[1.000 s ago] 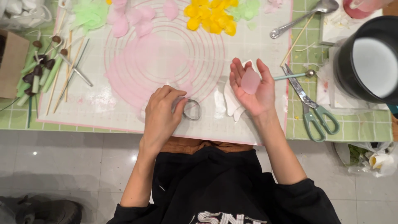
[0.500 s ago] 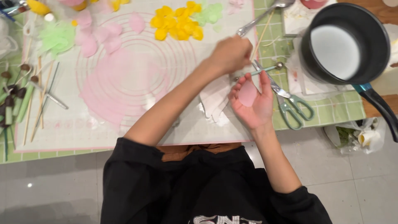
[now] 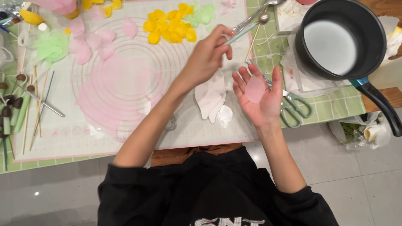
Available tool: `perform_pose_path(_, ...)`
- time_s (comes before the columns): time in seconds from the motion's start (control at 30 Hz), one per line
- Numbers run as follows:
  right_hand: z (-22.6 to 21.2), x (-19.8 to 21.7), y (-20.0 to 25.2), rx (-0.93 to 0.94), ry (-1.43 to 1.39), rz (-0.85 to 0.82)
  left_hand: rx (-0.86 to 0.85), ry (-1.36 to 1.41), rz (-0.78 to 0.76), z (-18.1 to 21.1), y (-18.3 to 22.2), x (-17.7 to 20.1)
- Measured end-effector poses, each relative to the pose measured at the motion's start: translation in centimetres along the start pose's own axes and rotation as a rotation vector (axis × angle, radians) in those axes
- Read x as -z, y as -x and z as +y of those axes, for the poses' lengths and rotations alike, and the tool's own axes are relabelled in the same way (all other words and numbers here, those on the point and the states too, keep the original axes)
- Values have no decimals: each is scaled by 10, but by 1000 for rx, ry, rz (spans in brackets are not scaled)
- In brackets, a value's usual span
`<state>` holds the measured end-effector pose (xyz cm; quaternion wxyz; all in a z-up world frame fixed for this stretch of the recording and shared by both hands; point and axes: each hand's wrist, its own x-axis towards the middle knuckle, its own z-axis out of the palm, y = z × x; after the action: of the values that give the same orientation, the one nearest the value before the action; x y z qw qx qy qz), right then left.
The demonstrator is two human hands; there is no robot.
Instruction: Shape and assemble wax pieces to create flower petals on a template.
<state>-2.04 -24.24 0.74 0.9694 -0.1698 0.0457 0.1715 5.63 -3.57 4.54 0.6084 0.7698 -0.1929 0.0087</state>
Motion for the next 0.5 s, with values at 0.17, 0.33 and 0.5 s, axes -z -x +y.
perform_pose_path(0.17, 18, -7, -18, -33, 1, -79, -177, -137, 46, 51, 77, 29)
perform_pose_path(0.33, 45, -24, -31, -117, -15, -116, -201, -347, 298, 49, 124, 14)
perform_pose_path(0.5, 62, -13, -40, -132, 7, -92, -192, -618, 346, 38, 138, 9)
